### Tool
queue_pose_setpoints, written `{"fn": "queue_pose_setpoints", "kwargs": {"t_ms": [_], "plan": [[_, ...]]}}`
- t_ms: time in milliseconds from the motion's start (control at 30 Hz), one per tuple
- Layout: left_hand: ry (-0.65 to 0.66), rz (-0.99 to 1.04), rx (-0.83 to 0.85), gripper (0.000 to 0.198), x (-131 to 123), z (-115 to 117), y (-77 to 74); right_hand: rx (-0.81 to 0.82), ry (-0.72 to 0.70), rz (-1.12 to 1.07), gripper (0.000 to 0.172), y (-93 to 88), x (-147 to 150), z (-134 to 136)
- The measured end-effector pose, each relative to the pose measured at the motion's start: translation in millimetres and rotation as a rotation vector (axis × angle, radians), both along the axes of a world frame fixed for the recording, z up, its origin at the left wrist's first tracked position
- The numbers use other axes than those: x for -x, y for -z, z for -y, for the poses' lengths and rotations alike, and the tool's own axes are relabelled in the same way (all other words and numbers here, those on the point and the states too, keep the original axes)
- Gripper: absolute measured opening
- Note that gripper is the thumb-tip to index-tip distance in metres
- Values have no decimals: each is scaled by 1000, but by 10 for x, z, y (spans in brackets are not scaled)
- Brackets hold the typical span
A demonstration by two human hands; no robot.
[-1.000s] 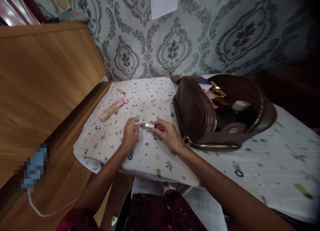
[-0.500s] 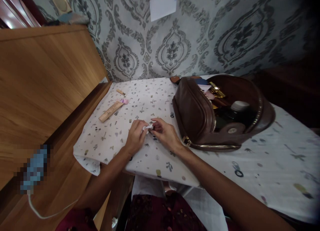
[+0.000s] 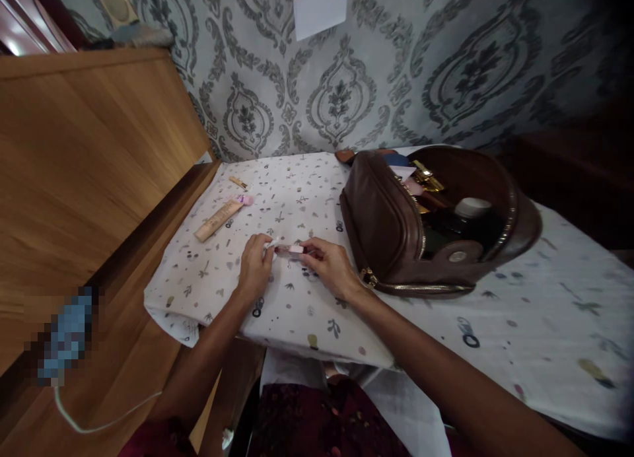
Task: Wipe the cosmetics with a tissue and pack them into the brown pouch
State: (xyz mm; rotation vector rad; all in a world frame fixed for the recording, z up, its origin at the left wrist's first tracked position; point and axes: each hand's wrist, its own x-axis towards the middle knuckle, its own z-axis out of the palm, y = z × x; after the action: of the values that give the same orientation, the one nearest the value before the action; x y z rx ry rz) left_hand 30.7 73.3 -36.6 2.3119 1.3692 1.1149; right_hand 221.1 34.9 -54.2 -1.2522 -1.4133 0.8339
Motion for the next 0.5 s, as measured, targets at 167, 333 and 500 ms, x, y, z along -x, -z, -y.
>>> {"fn": "queue_pose_setpoints", "kwargs": {"t_ms": [167, 333, 500], "plan": [[15, 4, 7, 8, -14, 8, -7, 95, -27, -184, 24, -13, 8, -8], [26, 30, -13, 7, -37, 28, -39, 39, 42, -146, 27, 23, 11, -48], [160, 54, -99, 11, -101, 106, -79, -38, 19, -54, 41, 30, 36, -37]]}}
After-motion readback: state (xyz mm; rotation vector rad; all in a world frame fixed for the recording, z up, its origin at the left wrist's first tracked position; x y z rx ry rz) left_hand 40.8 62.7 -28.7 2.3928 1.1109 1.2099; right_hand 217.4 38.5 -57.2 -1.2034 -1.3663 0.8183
